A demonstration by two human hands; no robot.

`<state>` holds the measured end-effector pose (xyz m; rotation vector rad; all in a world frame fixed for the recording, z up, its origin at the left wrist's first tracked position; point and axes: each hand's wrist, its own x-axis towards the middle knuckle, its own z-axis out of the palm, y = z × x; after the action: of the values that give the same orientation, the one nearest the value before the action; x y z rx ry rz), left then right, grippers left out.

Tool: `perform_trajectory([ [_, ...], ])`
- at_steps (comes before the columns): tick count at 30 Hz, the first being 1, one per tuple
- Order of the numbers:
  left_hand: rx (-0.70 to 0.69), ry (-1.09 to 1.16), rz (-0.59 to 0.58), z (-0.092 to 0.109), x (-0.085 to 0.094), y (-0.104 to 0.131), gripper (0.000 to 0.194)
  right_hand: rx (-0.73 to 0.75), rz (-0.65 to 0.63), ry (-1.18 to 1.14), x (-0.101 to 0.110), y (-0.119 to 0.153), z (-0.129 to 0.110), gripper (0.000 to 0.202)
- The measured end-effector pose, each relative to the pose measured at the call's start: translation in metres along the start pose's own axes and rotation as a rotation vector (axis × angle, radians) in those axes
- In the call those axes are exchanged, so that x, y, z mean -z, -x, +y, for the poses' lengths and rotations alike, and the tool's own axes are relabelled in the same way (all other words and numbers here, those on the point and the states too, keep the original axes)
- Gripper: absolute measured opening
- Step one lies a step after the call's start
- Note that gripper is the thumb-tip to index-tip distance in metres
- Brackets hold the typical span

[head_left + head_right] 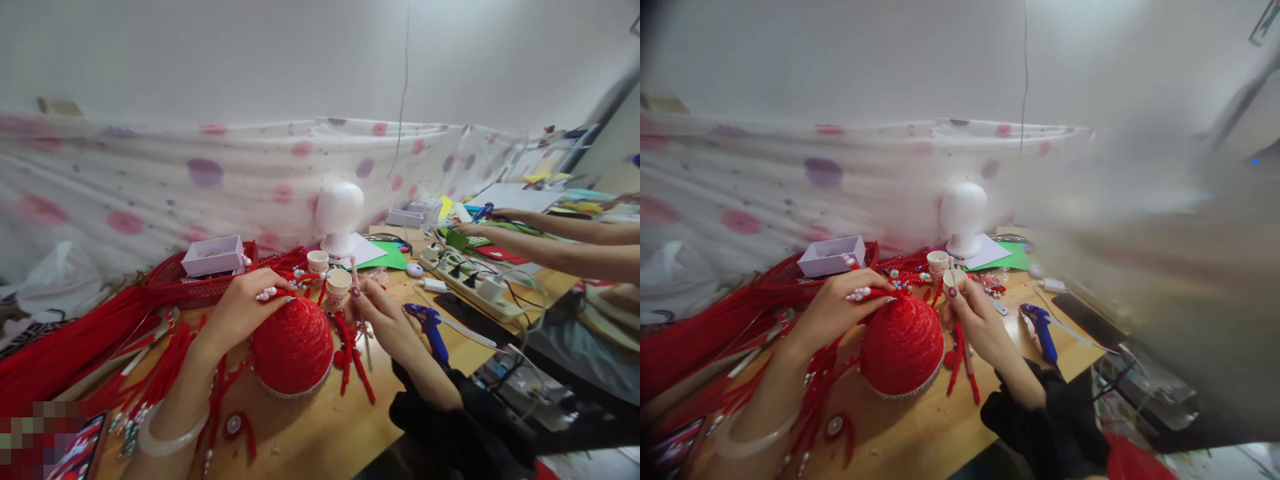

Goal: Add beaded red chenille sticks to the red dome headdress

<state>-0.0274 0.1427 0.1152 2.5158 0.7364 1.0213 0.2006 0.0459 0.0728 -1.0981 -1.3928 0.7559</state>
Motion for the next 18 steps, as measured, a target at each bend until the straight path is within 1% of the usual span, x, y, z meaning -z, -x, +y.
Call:
perform_trajectory([
  [2, -0.006, -0.020, 0.013, 0.008, -0.005, 0.001, 0.006, -0.092, -0.075, -0.229, -0.008, -0.006, 0.009, 0.036],
  [4, -0.005, -0.043, 0.012, 0.016, -0.010, 0.001, 0.008, -0.118, -0.094, -0.323, -0.015, -0.013, 0.015, 0.036],
  [8, -0.049, -0.146, -0.014, 0.029, -0.018, -0.007, 0.012, -0.134, -0.103, -0.413, -0.023, -0.023, 0.023, 0.038],
  [12, -0.111, -0.285, -0.005, 0.035, -0.020, -0.019, 0.013, -0.152, -0.102, -0.475, -0.021, -0.027, 0.029, 0.042],
  [15, -0.098, -0.395, 0.064, 0.034, -0.020, -0.023, 0.009, -0.152, -0.077, -0.479, -0.018, -0.027, 0.032, 0.041],
  [18, -0.072, -0.455, 0.160, 0.031, -0.021, -0.018, 0.004, -0.158, -0.070, -0.433, -0.017, -0.026, 0.035, 0.038],
])
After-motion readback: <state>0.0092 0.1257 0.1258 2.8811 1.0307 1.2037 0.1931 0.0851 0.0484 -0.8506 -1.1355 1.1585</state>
